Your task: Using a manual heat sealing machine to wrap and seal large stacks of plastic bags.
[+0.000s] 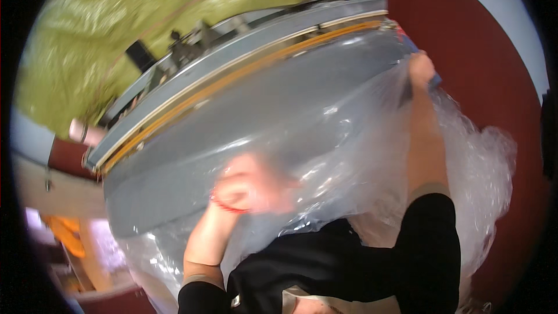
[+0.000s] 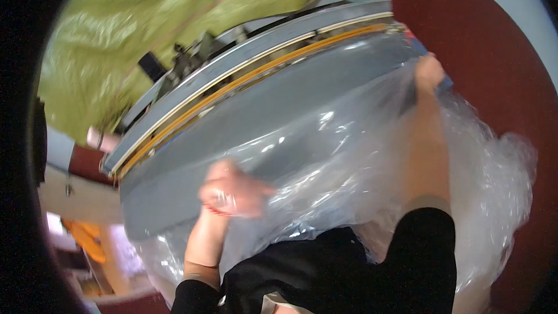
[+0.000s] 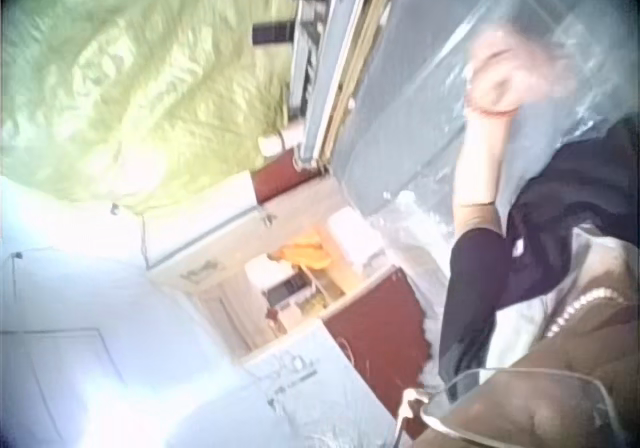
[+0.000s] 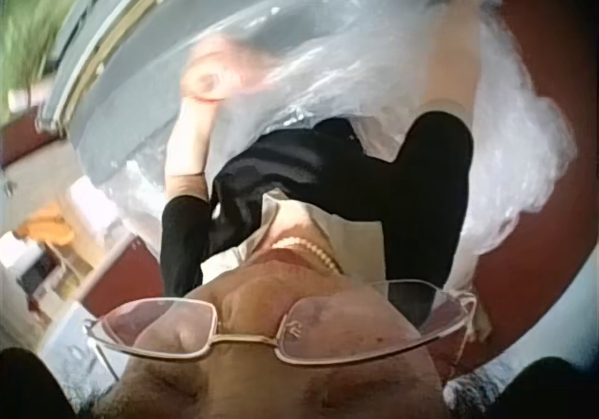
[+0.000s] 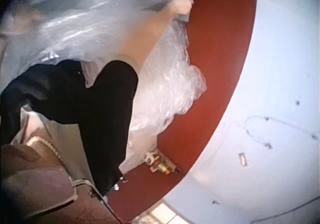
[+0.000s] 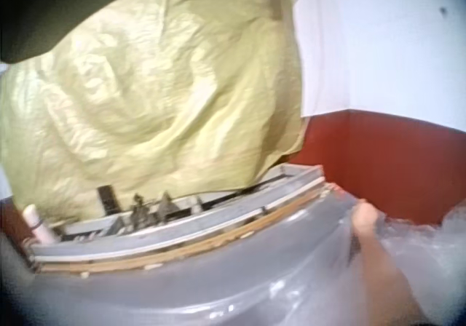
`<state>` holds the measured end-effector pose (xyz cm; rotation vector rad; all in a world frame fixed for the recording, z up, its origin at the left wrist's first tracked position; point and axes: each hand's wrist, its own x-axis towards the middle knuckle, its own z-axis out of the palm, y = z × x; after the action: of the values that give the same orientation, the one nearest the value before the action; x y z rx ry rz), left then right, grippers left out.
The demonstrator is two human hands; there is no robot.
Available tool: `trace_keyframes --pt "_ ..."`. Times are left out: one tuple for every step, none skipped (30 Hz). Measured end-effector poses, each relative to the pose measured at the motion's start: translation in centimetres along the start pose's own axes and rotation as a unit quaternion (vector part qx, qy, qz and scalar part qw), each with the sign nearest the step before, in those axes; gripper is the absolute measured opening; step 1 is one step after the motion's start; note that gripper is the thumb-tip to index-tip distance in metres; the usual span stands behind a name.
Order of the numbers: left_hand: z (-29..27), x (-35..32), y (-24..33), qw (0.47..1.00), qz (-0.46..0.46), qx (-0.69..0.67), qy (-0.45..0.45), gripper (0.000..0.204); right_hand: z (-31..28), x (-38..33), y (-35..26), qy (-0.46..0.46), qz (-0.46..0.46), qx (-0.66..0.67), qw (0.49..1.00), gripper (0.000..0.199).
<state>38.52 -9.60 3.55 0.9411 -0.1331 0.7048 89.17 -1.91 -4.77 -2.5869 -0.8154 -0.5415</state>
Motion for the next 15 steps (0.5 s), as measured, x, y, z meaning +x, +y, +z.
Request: trace_keyframes --pt "-0.2 -3.8 2.6 0.988 0.098 -0.025 0.115 0.028 -0.8 -0.6 -1.1 -0.018 0.010 -0.022 1.000 0.028" --pt "-0.7 -7.6 5.1 0.956 0.191 -0.057 0.215 0.039 -1.4 -0.7 -0.4 -0.013 0.024 -0.026 0.999 0.029" --pt "-2.6 -13.6 8.9 0.901 0.282 -0.088 0.318 0.034 -1.6 -0.5 -0.6 -0.026 0.028 -0.030 0.999 0.029" --pt "-1.0 -14.7 11.7 0.857 0.324 0.133 0.379 0.033 -1.4 -0.3 -0.5 -0.027 0.026 -0.025 0.999 0.030" --pt "-1.0 -18.3 13.7 0.846 0.383 0.045 0.369 0.035 -1.2 -0.7 -1.3 -0.035 0.035 -0.026 0.998 0.030" --pt "-1.3 -21.5 14.8 0.828 0.440 -0.050 0.344 0.037 -1.3 -0.5 -0.9 -0.044 0.014 -0.003 0.999 0.031" --pt "-0.9 -22.9 14.4 0.689 0.360 0.296 0.555 0.053 -1.0 -0.4 -0.8 -0.045 0.010 -0.003 0.999 0.031" --pt "0.3 -21.9 13.3 0.737 0.365 0.185 0.538 0.057 -0.6 -0.2 -0.5 -0.044 0.010 -0.005 0.999 0.031" --pt "1.0 -20.4 11.6 0.775 0.366 0.068 0.510 0.061 -0.1 0.2 0.1 -0.044 0.005 -0.020 0.999 0.031" --pt "1.6 -20.2 10.3 0.819 0.283 0.066 0.496 0.065 0.3 0.5 0.4 -0.048 -0.001 -0.030 0.998 0.031" --pt "2.0 -20.7 9.3 0.854 0.196 0.061 0.478 0.068 0.4 0.4 0.5 -0.050 0.001 -0.040 0.998 0.031" --pt "2.1 -22.5 9.2 0.845 0.207 0.068 0.489 0.068 0.3 0.4 0.2 -0.054 0.003 -0.047 0.997 0.031" --pt "2.0 -25.0 9.0 0.843 0.161 0.091 0.505 0.063 0.6 0.3 -0.1 -0.057 0.001 -0.038 0.998 0.031" --pt "1.3 -27.5 8.7 0.843 0.114 0.104 0.515 0.059 0.2 0.5 -0.1 -0.051 0.000 -0.036 0.998 0.032" --pt "0.7 -28.8 8.8 0.834 0.123 0.109 0.526 0.059 0.9 0.8 0.2 -0.051 -0.004 -0.038 0.998 0.032"
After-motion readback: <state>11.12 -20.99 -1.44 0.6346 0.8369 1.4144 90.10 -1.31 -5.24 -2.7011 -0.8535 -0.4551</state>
